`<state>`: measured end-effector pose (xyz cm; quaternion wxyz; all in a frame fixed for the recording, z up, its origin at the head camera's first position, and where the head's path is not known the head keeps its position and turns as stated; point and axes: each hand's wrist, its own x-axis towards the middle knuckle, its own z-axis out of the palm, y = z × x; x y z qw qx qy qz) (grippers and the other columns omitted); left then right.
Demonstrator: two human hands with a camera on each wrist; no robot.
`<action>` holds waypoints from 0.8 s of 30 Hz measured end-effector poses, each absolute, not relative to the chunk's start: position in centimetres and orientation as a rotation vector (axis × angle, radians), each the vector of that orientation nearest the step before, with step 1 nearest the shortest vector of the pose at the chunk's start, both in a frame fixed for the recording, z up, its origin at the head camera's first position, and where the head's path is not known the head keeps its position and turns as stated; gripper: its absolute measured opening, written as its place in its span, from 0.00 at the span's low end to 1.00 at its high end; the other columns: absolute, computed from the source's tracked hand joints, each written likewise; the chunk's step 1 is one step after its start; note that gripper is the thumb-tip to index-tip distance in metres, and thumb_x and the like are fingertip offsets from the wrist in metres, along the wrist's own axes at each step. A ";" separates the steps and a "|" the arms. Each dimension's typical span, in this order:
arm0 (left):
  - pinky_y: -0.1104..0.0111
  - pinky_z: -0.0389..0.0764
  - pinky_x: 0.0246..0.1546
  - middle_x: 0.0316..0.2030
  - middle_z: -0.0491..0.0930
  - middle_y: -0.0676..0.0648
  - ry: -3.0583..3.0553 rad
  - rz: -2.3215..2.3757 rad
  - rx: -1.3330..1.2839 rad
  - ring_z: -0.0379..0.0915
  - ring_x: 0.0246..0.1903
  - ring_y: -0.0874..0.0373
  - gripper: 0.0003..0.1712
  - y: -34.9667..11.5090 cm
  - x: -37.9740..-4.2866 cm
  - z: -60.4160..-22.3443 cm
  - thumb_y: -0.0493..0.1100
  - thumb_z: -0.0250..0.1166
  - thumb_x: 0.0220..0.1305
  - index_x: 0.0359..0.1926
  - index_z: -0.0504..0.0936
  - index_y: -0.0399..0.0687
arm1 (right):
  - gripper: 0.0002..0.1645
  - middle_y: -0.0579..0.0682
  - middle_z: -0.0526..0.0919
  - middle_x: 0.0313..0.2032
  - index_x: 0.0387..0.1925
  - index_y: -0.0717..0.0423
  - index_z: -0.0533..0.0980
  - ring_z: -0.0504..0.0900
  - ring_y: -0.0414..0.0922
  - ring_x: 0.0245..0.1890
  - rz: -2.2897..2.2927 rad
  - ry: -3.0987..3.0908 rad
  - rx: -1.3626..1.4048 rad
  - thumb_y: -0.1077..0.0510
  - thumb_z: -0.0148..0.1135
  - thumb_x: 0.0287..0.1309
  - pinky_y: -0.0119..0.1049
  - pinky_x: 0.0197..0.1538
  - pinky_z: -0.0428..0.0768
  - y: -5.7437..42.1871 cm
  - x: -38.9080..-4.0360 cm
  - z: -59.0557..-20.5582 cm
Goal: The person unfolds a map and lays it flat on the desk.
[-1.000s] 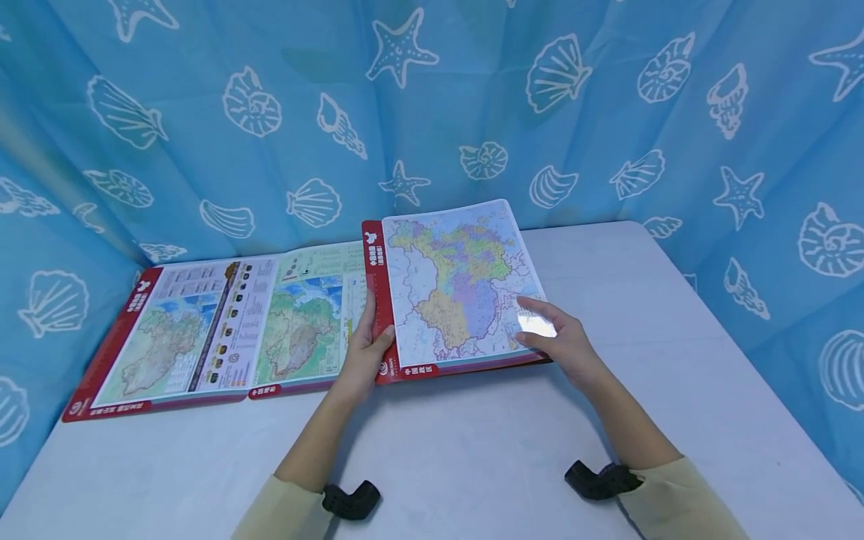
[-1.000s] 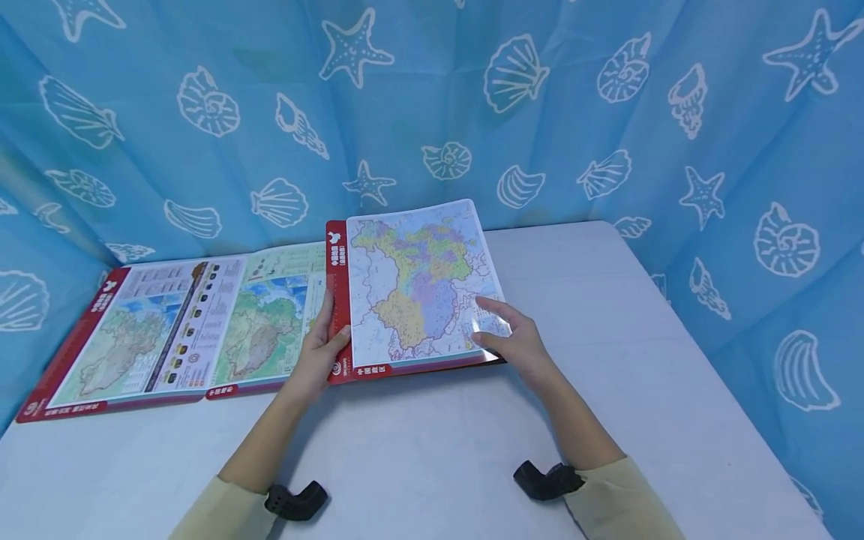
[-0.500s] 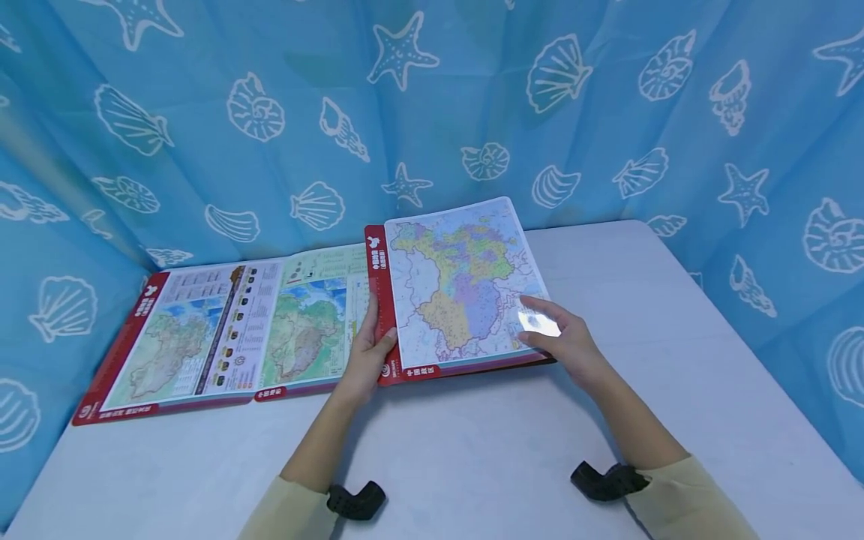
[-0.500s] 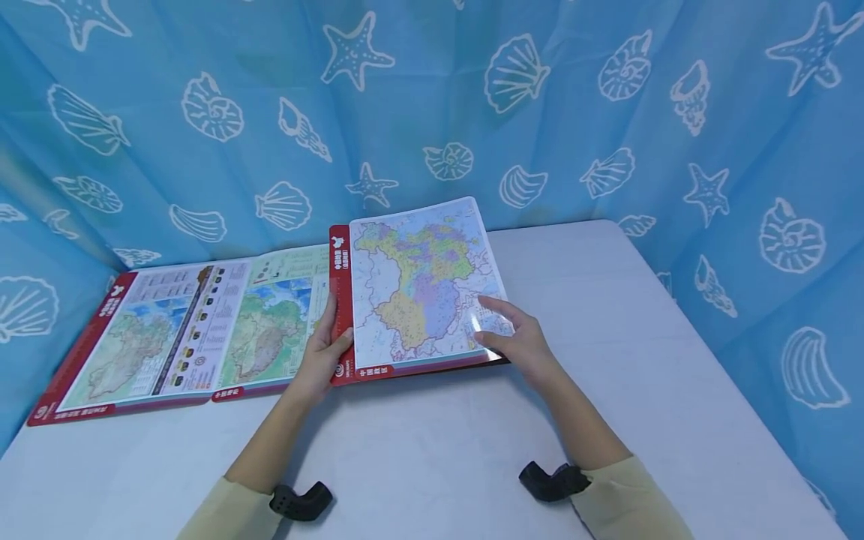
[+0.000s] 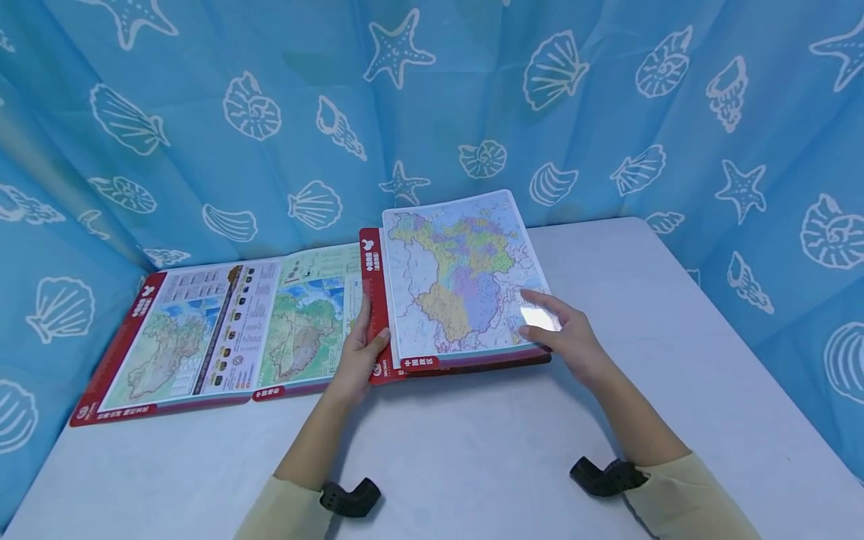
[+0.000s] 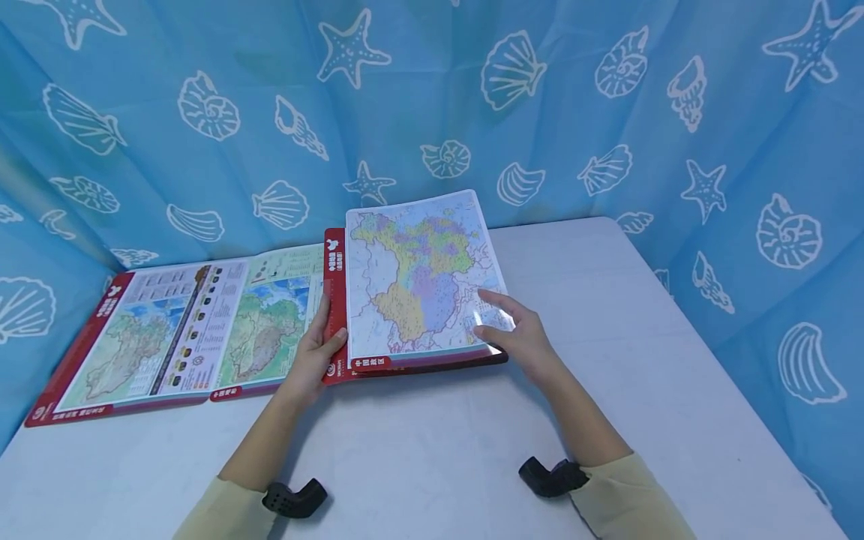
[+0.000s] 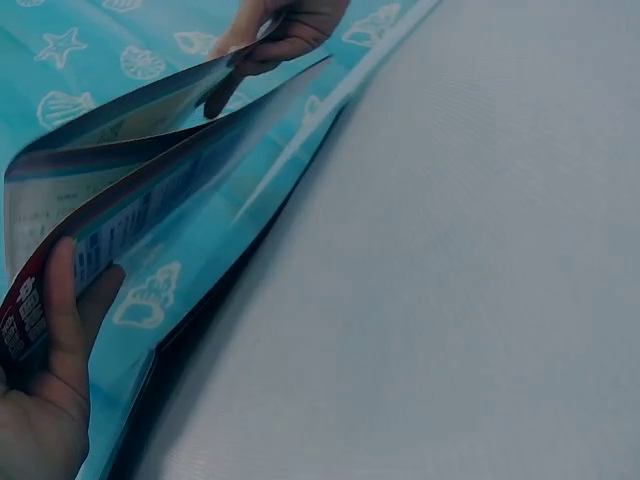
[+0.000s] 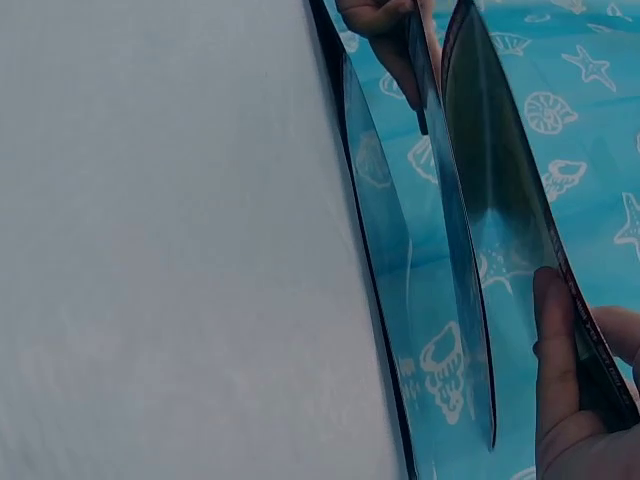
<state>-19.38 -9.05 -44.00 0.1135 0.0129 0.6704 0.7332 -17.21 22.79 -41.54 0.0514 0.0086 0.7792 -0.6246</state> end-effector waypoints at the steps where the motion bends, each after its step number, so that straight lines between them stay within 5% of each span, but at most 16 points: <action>1: 0.73 0.79 0.42 0.72 0.48 0.52 1.963 2.152 0.035 0.53 0.65 0.56 0.42 -9.1 -19.4 -44.0 0.39 0.54 0.69 0.72 0.43 0.78 | 0.39 0.57 0.64 0.66 0.68 0.52 0.63 0.69 0.56 0.61 -1.895 2.379 0.031 0.53 0.67 0.56 0.21 0.47 0.76 22.9 -17.2 -41.5; 7: 0.74 0.79 0.41 0.72 0.48 0.53 1.959 2.151 0.022 0.56 0.63 0.56 0.42 -9.2 -19.5 -43.9 0.38 0.54 0.69 0.72 0.43 0.78 | 0.39 0.57 0.64 0.66 0.68 0.53 0.63 0.71 0.55 0.60 -1.901 2.382 0.062 0.54 0.67 0.56 0.21 0.46 0.77 23.1 -17.2 -41.1; 13: 0.72 0.80 0.41 0.70 0.53 0.52 1.967 2.139 0.024 0.64 0.59 0.54 0.43 -9.4 -19.3 -43.5 0.39 0.54 0.69 0.72 0.43 0.79 | 0.39 0.57 0.67 0.64 0.67 0.53 0.63 0.77 0.41 0.51 -1.937 2.346 0.065 0.55 0.67 0.56 0.24 0.47 0.78 23.2 -17.2 -40.9; 24: 0.72 0.80 0.42 0.70 0.54 0.51 2.026 2.083 -0.009 0.65 0.59 0.53 0.43 -10.2 -19.5 -43.1 0.42 0.56 0.68 0.71 0.43 0.80 | 0.39 0.54 0.62 0.68 0.68 0.50 0.62 0.66 0.55 0.64 -1.928 2.367 0.094 0.53 0.65 0.57 0.21 0.47 0.76 23.9 -17.0 -40.0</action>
